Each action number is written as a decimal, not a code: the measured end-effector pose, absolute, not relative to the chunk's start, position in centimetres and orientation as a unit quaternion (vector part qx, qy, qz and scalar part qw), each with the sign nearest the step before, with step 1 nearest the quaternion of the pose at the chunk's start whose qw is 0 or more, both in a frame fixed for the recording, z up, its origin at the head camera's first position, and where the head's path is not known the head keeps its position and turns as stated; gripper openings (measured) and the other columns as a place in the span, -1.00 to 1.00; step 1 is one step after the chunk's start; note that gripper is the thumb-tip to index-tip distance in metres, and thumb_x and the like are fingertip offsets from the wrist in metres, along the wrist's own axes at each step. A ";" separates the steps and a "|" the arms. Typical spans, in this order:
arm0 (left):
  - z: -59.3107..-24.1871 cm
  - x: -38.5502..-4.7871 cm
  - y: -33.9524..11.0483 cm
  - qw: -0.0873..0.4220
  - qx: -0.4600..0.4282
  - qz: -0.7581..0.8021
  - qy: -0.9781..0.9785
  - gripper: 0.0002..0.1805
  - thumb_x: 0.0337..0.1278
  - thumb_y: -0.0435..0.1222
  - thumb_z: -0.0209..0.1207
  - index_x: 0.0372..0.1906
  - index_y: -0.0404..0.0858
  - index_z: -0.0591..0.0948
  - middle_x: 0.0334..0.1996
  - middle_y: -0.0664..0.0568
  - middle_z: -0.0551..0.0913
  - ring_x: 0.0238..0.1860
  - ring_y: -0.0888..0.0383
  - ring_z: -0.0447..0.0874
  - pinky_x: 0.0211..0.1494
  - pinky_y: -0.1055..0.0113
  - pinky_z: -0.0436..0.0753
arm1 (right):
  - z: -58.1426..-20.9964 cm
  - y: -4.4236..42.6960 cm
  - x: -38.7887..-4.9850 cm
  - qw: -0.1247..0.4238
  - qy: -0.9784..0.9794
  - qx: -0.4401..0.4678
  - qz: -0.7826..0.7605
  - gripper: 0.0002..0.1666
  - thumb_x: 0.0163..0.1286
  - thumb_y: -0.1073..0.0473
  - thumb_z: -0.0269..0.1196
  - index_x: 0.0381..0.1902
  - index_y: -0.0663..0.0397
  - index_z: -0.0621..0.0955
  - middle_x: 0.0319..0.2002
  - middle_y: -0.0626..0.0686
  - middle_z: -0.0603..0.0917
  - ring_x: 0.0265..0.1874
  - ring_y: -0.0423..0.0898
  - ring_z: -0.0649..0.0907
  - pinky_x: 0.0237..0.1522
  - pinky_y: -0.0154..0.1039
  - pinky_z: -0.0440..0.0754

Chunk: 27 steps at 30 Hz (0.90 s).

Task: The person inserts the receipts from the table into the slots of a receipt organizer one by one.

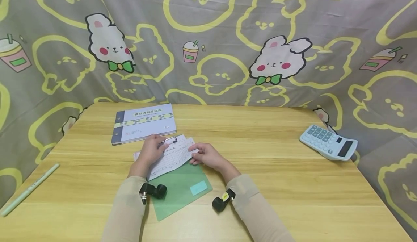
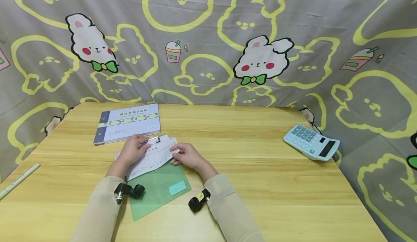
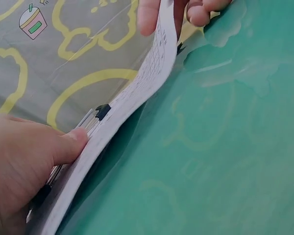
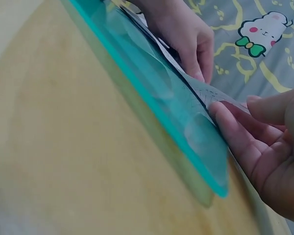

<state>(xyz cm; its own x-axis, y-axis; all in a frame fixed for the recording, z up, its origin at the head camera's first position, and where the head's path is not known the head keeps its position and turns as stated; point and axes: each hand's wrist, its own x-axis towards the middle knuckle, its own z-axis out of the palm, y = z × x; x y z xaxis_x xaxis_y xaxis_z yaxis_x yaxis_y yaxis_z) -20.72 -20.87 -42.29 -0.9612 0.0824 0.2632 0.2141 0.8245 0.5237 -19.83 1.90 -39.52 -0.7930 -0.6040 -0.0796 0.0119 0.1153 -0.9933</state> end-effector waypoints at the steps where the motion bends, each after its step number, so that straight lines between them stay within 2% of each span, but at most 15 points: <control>1: -42.3 -20.7 -20.9 0.117 -0.081 -0.277 -0.950 -0.65 0.00 -0.33 0.13 -0.10 -0.47 0.51 -0.22 -0.25 0.44 -0.13 -0.17 0.33 -0.01 0.02 0.28 | -39.5 1.8 -19.8 0.243 0.707 -0.212 -0.629 -0.70 0.21 0.51 -0.04 -0.07 0.50 0.38 -0.36 0.35 0.54 -0.36 0.13 0.59 -0.28 -0.16 0.55; 10: -42.6 -20.8 -20.9 0.116 -0.086 -0.253 -0.957 -0.66 0.08 -0.31 0.06 -0.08 -0.46 0.50 -0.18 -0.26 0.42 -0.10 -0.16 0.30 0.00 0.02 0.28 | -39.5 1.4 -19.4 0.225 0.721 -0.211 -0.620 -0.69 0.23 0.50 -0.06 -0.04 0.48 0.38 -0.37 0.36 0.54 -0.35 0.17 0.57 -0.27 -0.14 0.54; 18: -42.5 -20.8 -21.0 0.126 -0.093 -0.261 -0.953 -0.67 0.08 -0.32 0.05 -0.10 -0.47 0.50 -0.19 -0.27 0.44 -0.10 -0.19 0.31 0.01 0.00 0.26 | -39.5 0.9 -19.4 0.195 0.736 -0.227 -0.607 -0.70 0.26 0.50 -0.11 -0.05 0.52 0.37 -0.47 0.39 0.52 -0.57 0.07 0.55 -0.43 -0.14 0.57; 24: -42.6 -21.0 -21.1 0.123 -0.090 -0.262 -0.953 -0.68 0.10 -0.31 0.04 -0.10 -0.46 0.51 -0.19 -0.26 0.44 -0.09 -0.18 0.31 0.01 0.00 0.26 | -41.0 0.3 -20.4 0.176 0.754 -0.217 -0.595 -0.72 0.26 0.45 -0.07 -0.07 0.41 0.43 -0.60 0.17 0.53 -0.70 -0.14 0.49 -0.58 -0.30 0.55; 27: -42.6 -21.0 -21.0 0.129 -0.094 -0.267 -0.950 -0.69 0.09 -0.31 0.05 -0.12 -0.46 0.52 -0.21 -0.26 0.45 -0.11 -0.18 0.32 0.00 0.01 0.27 | -41.2 0.1 -20.5 0.169 0.763 -0.211 -0.588 -0.72 0.25 0.44 -0.05 -0.08 0.38 0.44 -0.62 0.14 0.52 -0.73 -0.17 0.46 -0.64 -0.34 0.51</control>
<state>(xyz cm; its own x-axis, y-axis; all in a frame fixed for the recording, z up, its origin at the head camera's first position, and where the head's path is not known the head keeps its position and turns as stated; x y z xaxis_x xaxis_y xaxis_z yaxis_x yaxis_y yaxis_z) -20.99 -21.05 -42.62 -0.9489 0.1099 0.2957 0.2478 0.8398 0.4830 -20.45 0.10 -41.18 -0.8543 -0.5197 -0.0101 -0.1226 0.2204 -0.9677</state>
